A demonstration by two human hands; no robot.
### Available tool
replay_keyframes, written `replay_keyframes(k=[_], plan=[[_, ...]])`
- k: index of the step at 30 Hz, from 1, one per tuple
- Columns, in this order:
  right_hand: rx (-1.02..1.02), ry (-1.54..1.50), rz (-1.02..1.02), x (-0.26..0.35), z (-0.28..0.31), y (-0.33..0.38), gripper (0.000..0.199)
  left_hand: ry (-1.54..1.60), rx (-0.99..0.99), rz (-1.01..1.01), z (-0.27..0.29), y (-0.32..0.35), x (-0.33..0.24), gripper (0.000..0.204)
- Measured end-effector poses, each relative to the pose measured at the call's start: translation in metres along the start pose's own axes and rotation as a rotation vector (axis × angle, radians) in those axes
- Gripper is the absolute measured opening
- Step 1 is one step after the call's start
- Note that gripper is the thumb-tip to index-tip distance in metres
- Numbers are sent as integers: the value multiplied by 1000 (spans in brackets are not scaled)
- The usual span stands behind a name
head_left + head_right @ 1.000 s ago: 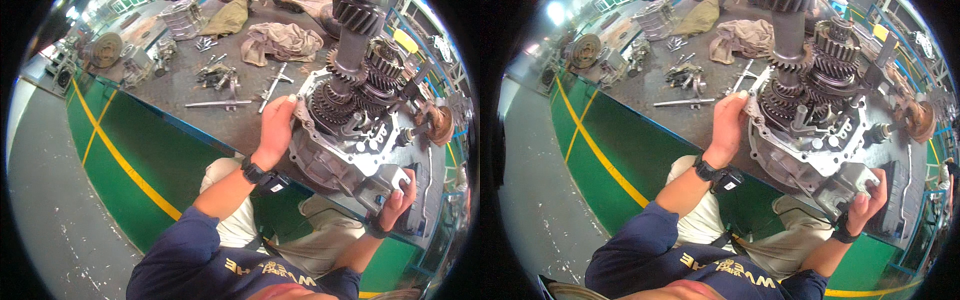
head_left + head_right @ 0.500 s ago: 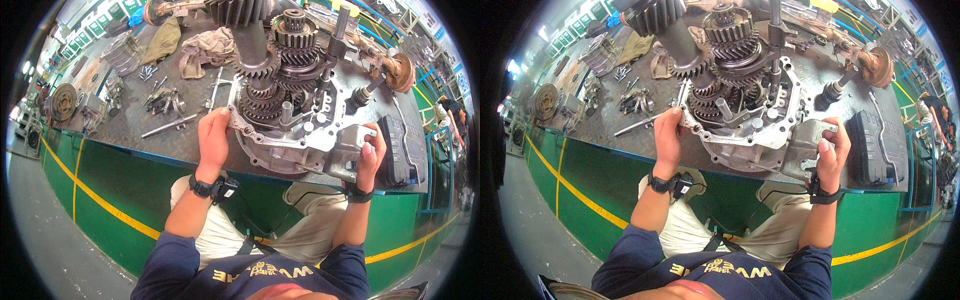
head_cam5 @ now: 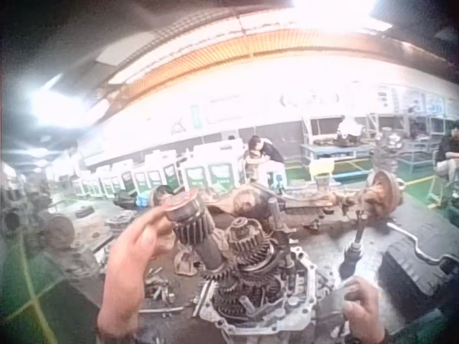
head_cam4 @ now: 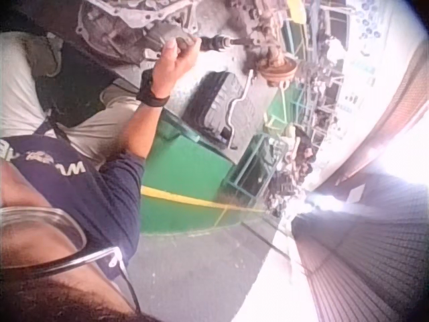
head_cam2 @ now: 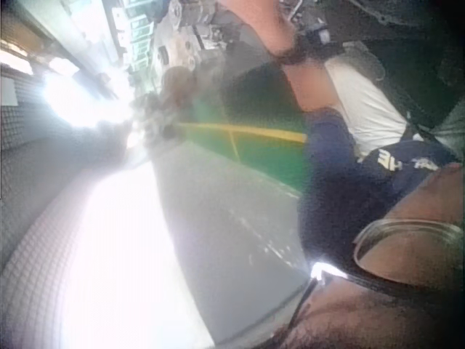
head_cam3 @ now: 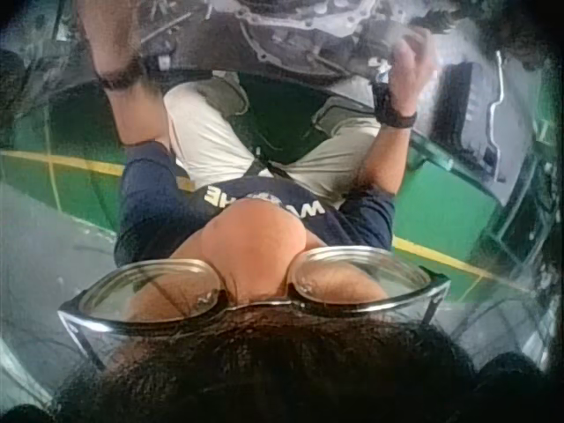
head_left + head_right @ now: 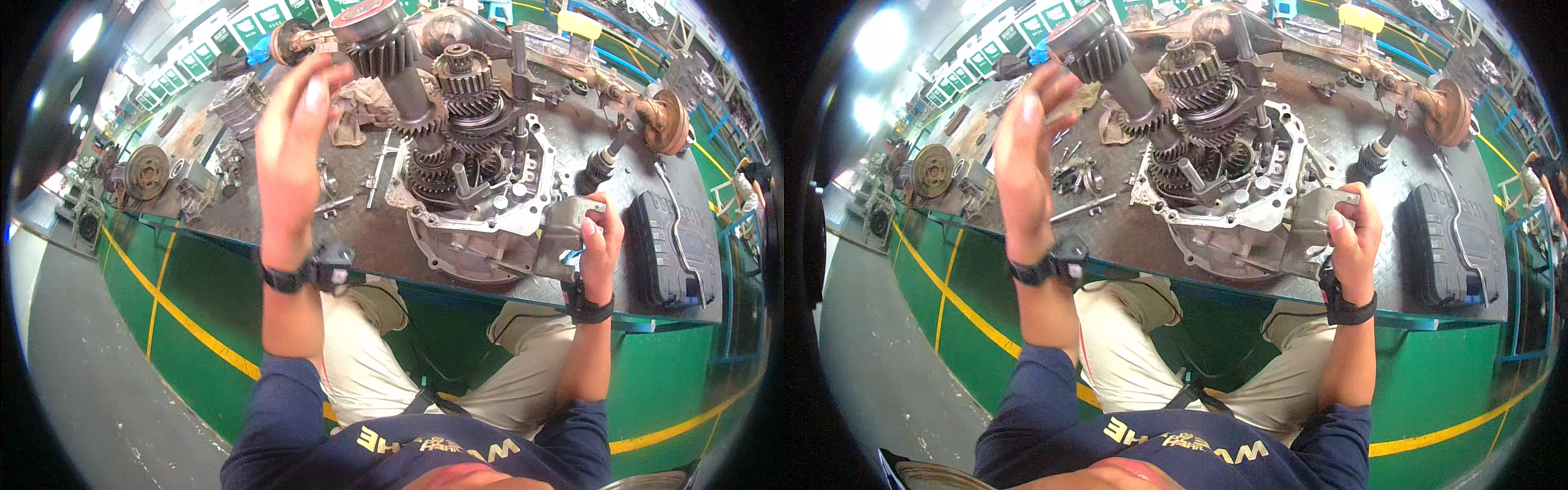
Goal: The person disassembles components of a vehicle gearbox on a workbench, removing internal gear sets, shafts, and housing sections by hand.
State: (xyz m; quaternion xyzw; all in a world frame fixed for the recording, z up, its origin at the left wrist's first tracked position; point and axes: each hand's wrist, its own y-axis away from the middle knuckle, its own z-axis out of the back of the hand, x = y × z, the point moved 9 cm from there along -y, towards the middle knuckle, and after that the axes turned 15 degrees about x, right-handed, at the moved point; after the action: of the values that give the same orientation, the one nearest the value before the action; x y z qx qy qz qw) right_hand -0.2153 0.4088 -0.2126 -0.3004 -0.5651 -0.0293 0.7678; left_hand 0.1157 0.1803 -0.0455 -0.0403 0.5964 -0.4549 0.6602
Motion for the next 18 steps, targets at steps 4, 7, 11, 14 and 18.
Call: replay_keyframes(k=[4, 7, 11, 14, 18], plan=[[19, -64, -4, 2, -3, -1, 40, 63, 199, 32, -12, -53, -27, 54], [17, -51, -14, 4, -7, 0, 37, 151, 233, 50, -14, -58, -22, 52], [40, -69, -19, 2, -9, -2, 34, 286, 286, -9, -24, -63, -8, 56], [49, -98, -1, 8, -10, -3, 34, 324, 319, -108, -35, -68, -11, 55], [57, -106, 0, 6, -12, -5, 30, 262, 151, -142, -33, -67, -4, 50]])
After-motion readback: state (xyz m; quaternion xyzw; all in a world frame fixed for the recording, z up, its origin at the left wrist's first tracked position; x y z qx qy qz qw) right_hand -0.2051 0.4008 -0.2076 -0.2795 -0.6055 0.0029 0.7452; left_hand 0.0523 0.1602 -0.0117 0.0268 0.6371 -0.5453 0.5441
